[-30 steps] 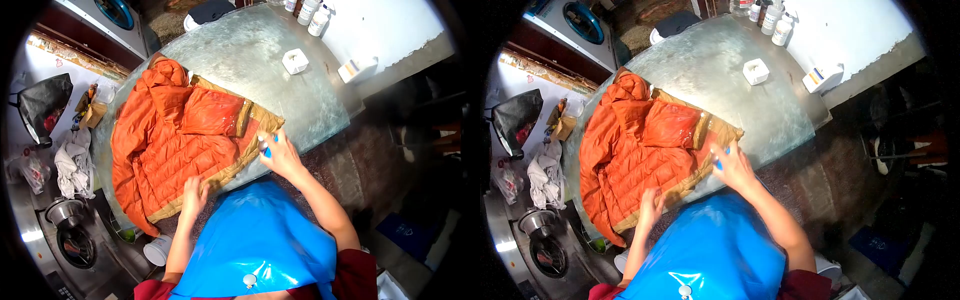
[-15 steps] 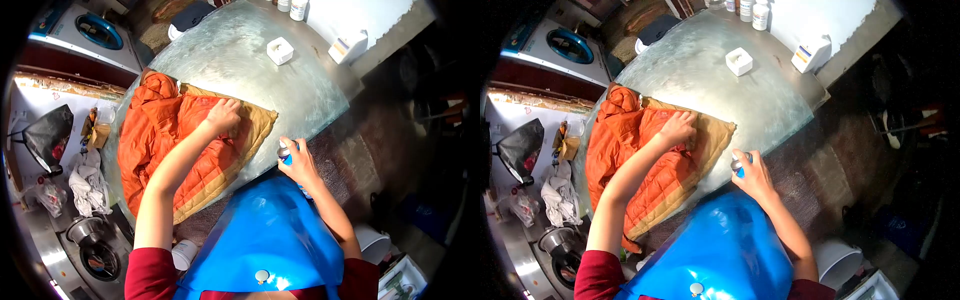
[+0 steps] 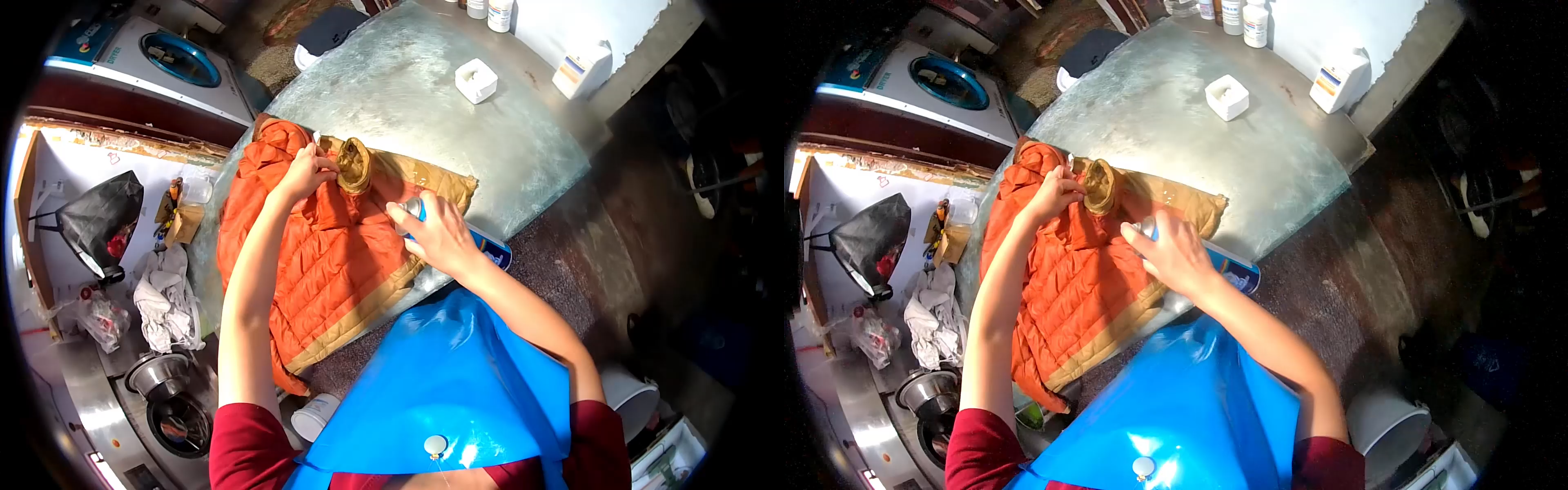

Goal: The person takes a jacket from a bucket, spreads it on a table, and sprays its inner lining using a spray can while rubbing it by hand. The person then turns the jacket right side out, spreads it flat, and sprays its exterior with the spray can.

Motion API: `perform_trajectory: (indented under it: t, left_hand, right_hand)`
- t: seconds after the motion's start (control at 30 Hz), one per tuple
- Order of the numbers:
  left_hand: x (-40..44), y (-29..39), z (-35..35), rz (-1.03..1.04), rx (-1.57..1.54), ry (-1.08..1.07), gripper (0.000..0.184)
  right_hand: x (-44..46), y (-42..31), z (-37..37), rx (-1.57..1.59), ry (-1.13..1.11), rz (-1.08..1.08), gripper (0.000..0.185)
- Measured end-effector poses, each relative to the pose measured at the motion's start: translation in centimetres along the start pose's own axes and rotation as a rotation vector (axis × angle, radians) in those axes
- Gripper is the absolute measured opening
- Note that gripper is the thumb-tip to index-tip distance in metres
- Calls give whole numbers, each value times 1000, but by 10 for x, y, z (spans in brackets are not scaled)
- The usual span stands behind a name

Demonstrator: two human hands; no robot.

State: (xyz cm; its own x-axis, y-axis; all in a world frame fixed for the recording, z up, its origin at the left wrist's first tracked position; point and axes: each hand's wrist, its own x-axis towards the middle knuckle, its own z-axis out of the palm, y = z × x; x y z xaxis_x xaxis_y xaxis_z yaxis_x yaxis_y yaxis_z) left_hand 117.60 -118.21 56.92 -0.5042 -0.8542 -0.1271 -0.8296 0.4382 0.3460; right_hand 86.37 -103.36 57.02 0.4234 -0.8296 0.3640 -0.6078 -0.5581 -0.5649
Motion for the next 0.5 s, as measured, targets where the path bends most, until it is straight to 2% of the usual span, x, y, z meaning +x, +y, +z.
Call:
perform_trajectory:
  t: [0.1, 0.27, 0.43, 0.47, 0.5]
  left_hand:
    - [-1, -2, -8, 24, -58, 40, 19]
    - [2, 16, -26, 119, -24, 76, 17]
    - [11, 23, -23, 131, -78, 13, 14]
    - [13, 23, -21, 170, -67, 32, 15]
    - [13, 22, -21, 176, -68, 31, 15]
  right_hand:
    - [17, -10, 3, -13, 37, -54, 72]
    - [26, -16, 8, -28, 39, -7, 68]
    - [27, -30, 10, -48, 36, 5, 67]
    - [29, -31, 10, -45, 75, -9, 60]
    - [27, -30, 9, -50, 77, -5, 60]
